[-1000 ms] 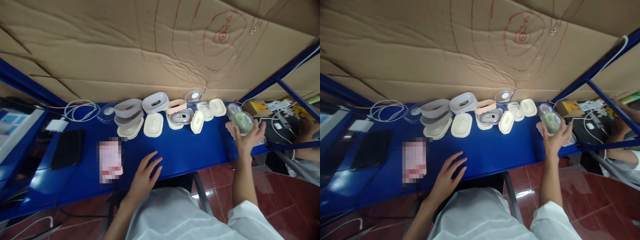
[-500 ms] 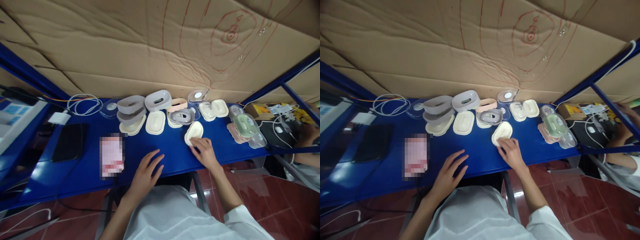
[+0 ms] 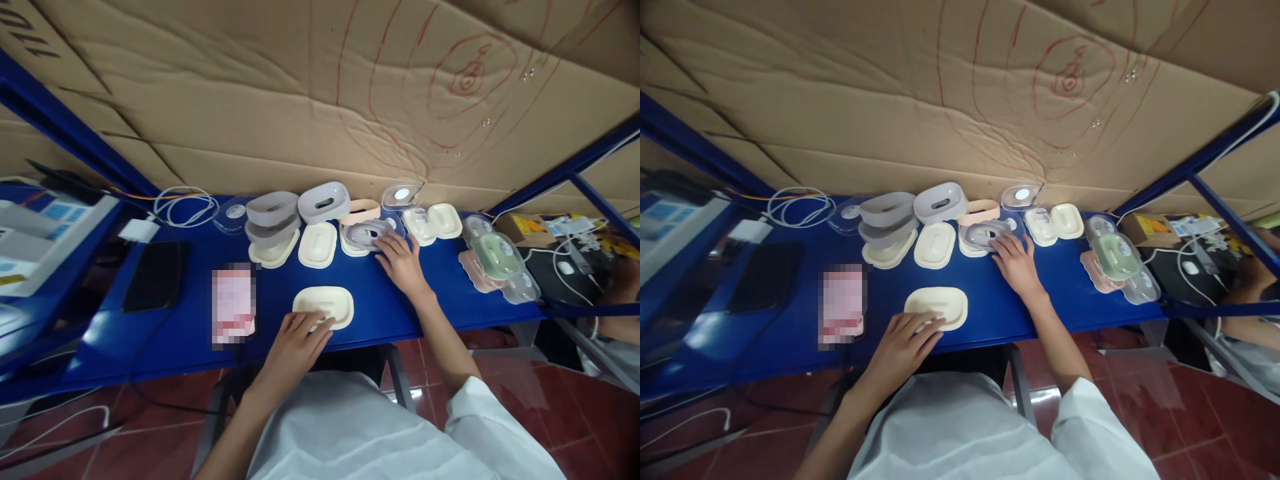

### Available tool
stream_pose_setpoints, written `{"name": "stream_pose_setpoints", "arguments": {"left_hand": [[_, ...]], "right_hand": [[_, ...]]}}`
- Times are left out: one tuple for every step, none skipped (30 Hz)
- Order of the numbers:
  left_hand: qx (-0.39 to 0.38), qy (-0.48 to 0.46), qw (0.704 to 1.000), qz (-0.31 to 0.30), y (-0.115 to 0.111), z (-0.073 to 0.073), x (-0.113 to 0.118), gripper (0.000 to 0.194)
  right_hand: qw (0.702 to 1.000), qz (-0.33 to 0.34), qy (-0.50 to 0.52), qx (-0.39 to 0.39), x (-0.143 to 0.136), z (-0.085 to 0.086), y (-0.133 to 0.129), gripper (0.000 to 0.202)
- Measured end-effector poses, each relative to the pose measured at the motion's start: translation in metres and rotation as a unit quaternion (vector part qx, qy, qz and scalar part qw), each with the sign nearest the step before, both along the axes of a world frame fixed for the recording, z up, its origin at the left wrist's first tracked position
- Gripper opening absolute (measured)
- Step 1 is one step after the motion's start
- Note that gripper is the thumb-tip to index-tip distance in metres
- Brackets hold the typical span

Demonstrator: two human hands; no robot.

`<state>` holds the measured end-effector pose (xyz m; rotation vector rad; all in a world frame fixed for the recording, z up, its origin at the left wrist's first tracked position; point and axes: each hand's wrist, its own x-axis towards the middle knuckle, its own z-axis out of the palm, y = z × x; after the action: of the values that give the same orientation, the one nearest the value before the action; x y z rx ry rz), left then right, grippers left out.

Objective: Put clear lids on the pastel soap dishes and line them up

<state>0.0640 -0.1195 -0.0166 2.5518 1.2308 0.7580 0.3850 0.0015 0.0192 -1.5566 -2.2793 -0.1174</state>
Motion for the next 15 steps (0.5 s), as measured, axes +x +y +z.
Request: {"name": "stream_pose_setpoints", "arguments": {"left_hand": [[0.006,-0.004,1.000,0.012,-0.002,0.000,-0.002,0.030],[0.010,-0.010,0.999,0.028,-0.003,-0.001,-0.005,0.033],[0.012,-0.017,0.999,0.046,-0.003,-0.002,-0.008,0.038],[0.012,-0.027,0.998,0.062,-0.003,-0.003,-0.012,0.044],[0.009,-0.037,0.997,0.073,-0.002,-0.005,-0.015,0.049],[0.006,-0.046,0.996,0.079,0.000,-0.006,-0.018,0.053],[0.001,-0.050,0.996,0.077,0.002,-0.008,-0.020,0.055],[-0.003,-0.050,0.996,0.068,0.005,-0.009,-0.021,0.054],[-0.008,-0.048,0.997,0.054,0.007,-0.009,-0.022,0.049],[-0.011,-0.043,0.998,0.037,0.009,-0.009,-0.021,0.041],[-0.015,-0.038,0.999,0.020,0.010,-0.008,-0.020,0.033],[-0.020,-0.034,0.999,0.005,0.011,-0.007,-0.018,0.025],[-0.025,-0.030,0.999,-0.007,0.011,-0.006,-0.017,0.021],[-0.029,-0.027,0.999,-0.016,0.011,-0.005,-0.015,0.018],[-0.032,-0.025,0.999,-0.022,0.010,-0.004,-0.013,0.017]], "right_hand": [[1.000,0.007,0.008,-0.001,-0.001,0.000,0.002,0.033],[1.000,0.014,0.024,-0.002,-0.003,0.001,-0.001,0.030],[0.999,0.018,0.047,-0.004,-0.005,0.001,-0.009,0.030],[0.997,0.019,0.078,-0.010,-0.008,0.000,-0.020,0.029],[0.993,0.013,0.117,-0.020,-0.010,0.000,-0.033,0.028],[0.986,-0.001,0.165,-0.034,-0.011,-0.002,-0.046,0.029],[0.974,-0.023,0.218,-0.051,-0.011,-0.004,-0.059,0.030],[0.959,-0.052,0.271,-0.068,-0.010,-0.006,-0.069,0.033],[0.941,-0.084,0.318,-0.081,-0.007,-0.009,-0.077,0.036],[0.924,-0.117,0.354,-0.089,-0.003,-0.013,-0.082,0.039],[0.909,-0.146,0.378,-0.092,0.003,-0.016,-0.084,0.042],[0.901,-0.170,0.389,-0.092,0.010,-0.020,-0.084,0.046],[0.899,-0.190,0.386,-0.087,0.017,-0.024,-0.084,0.048],[0.902,-0.208,0.372,-0.074,0.024,-0.027,-0.083,0.051],[0.909,-0.223,0.349,-0.054,0.030,-0.029,-0.083,0.053]]}}
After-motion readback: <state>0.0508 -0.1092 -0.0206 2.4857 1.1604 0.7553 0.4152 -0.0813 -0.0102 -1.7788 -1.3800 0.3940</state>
